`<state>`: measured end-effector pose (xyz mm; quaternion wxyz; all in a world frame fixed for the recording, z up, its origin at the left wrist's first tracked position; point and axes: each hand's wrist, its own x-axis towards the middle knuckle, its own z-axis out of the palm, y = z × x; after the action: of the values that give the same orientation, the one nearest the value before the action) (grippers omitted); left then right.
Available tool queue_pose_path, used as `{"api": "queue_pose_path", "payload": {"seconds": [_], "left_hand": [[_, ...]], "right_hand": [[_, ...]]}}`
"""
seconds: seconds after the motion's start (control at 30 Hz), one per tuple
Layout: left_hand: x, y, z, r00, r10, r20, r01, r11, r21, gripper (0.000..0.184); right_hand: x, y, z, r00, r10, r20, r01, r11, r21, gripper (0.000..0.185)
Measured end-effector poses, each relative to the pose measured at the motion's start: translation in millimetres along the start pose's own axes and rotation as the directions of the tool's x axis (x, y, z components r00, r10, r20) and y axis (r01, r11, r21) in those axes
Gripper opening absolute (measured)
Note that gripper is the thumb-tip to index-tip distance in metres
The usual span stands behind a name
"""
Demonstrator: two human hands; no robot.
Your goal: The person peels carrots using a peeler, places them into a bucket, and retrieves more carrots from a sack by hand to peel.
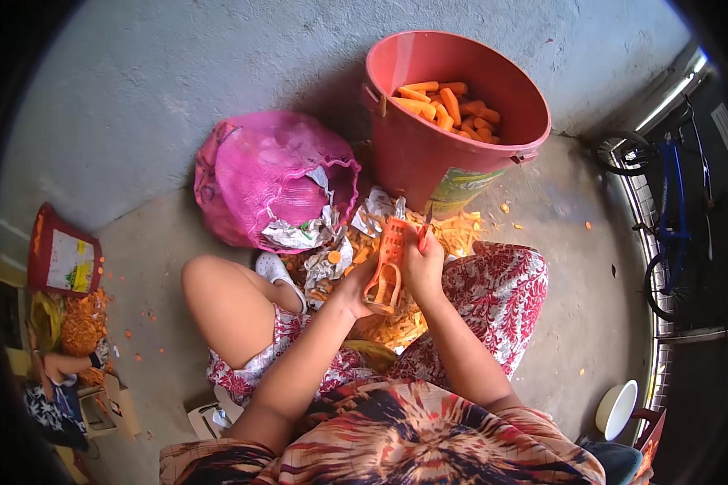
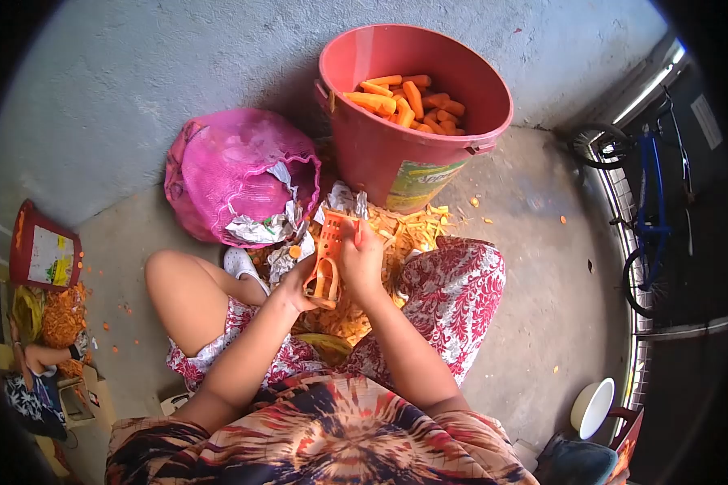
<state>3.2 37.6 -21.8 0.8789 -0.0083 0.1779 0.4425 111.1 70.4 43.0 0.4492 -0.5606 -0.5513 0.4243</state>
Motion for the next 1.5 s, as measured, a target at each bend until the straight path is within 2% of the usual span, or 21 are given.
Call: {"api": "queue_pose_path", "payload": {"seconds": [0.13,0.23,0.43,0.53,0.57,0.6,0.67,0.77,0.83,0.87,0.93,0.97,1.0,1.07,1.13,1.27,1.33,1.37,1.4,1.43,1.5], "left_hand": [[-1.7,-1.1,2.1,0.993,0.034,0.109,-0.033,0.999,-0.008,0.028],[-2.5,-3.5,15.4,0.994,0.082,-0.077,-0.08,0.996,0.03,0.033],[-3.2,-4.0,2.3,0.994,0.048,-0.097,-0.039,0.995,0.096,0.035],[-7.2,-14.5,-8.8,0.987,-0.111,0.116,0.101,0.991,0.086,0.031],[-11.0,-20.5,-5.5,0.979,-0.205,0.018,0.204,0.978,0.048,0.032],[-11.7,-21.3,-0.7,0.967,-0.242,0.076,0.239,0.969,0.056,0.033],[-12.8,-22.5,4.0,0.929,-0.319,0.19,0.309,0.948,0.081,0.034],[-12.2,-17.0,4.1,0.978,-0.203,0.044,0.2,0.977,0.079,0.033],[-11.5,-9.8,-3.0,0.989,-0.114,-0.091,0.125,0.984,0.125,0.033],[-9.6,-6.3,-11.4,0.996,-0.078,-0.03,0.081,0.99,0.119,0.033],[-8.6,-2.2,-16.8,0.996,-0.011,0.088,0.003,0.995,0.096,0.033],[-1.9,-6.6,-8.7,0.994,0.08,-0.076,-0.076,0.995,0.059,0.032],[-2.9,-6.8,1.7,0.996,0.076,-0.055,-0.076,0.997,0.01,0.032],[-4.3,-6.5,14.9,0.997,0.074,-0.009,-0.075,0.993,-0.086,0.033],[-3.3,-8.7,9.1,0.995,0.072,-0.074,-0.078,0.994,-0.082,0.032],[-2.2,-10.1,1.0,0.996,0.063,-0.069,-0.067,0.996,-0.062,0.032],[-2.0,-10.2,-4.8,0.999,0.019,-0.047,-0.022,0.998,-0.06,0.033],[-4.5,-12.1,-8.7,0.999,-0.052,0.001,0.052,0.999,-0.003,0.034],[-6.4,-14.3,-11.4,0.991,-0.125,0.046,0.122,0.991,0.058,0.035],[-8.1,-15.0,-6.5,0.972,-0.236,0.02,0.235,0.971,0.037,0.038],[-8.6,-19.8,0.7,0.972,-0.189,-0.137,0.212,0.961,0.179,0.038]], "right_hand": [[1.3,3.3,-1.5,0.999,-0.054,-0.001,0.054,0.996,0.066,0.019],[-1.3,4.6,2.7,0.999,-0.023,0.022,0.019,0.983,0.182,0.019],[-0.3,27.1,2.7,0.995,-0.061,0.078,0.068,0.994,-0.09,0.021],[20.9,45.7,-2.2,0.929,-0.326,-0.176,0.297,0.939,-0.172,0.021],[35.9,50.2,-9.7,0.907,-0.32,-0.274,0.268,0.94,-0.21,0.021],[52.6,52.1,-20.1,0.874,-0.315,-0.37,0.235,0.941,-0.244,0.021],[72.1,36.3,-41.1,0.846,-0.121,-0.52,0.039,0.985,-0.165,0.021],[81.2,51.5,-48.4,0.812,-0.19,-0.552,0.068,0.97,-0.234,0.021],[63.2,38.3,-38.9,0.928,0.01,-0.374,0.044,0.99,0.137,0.021],[49.7,29.2,-34.0,0.964,0.086,-0.251,-0.003,0.951,0.31,0.021],[24.3,12.3,-23.9,0.99,0.06,-0.126,-0.009,0.929,0.371,0.02],[16.3,13.9,-16.0,0.995,0.07,-0.074,-0.031,0.897,0.441,0.022],[5.0,6.8,-18.6,0.99,0.132,0.04,-0.138,0.917,0.375,0.019],[-2.8,15.6,-7.3,0.992,0.102,0.08,-0.122,0.943,0.31,0.02],[-5.4,19.4,0.7,1.0,-0.018,0.015,0.015,0.983,0.184,0.021],[-4.4,20.2,2.7,0.999,-0.05,-0.001,0.05,0.998,0.05,0.023],[-0.6,23.4,2.6,0.996,-0.049,-0.068,0.054,0.995,0.078,0.022],[3.7,27.4,4.0,0.994,-0.049,-0.102,0.059,0.994,0.093,0.022],[18.5,48.0,-2.6,0.986,-0.094,-0.134,0.09,0.995,-0.037,0.021],[29.9,42.2,-5.5,0.949,-0.174,-0.263,0.18,0.984,-0.002,0.021],[65.5,56.6,-33.7,0.882,-0.204,-0.424,0.072,0.949,-0.307,0.024]]}}
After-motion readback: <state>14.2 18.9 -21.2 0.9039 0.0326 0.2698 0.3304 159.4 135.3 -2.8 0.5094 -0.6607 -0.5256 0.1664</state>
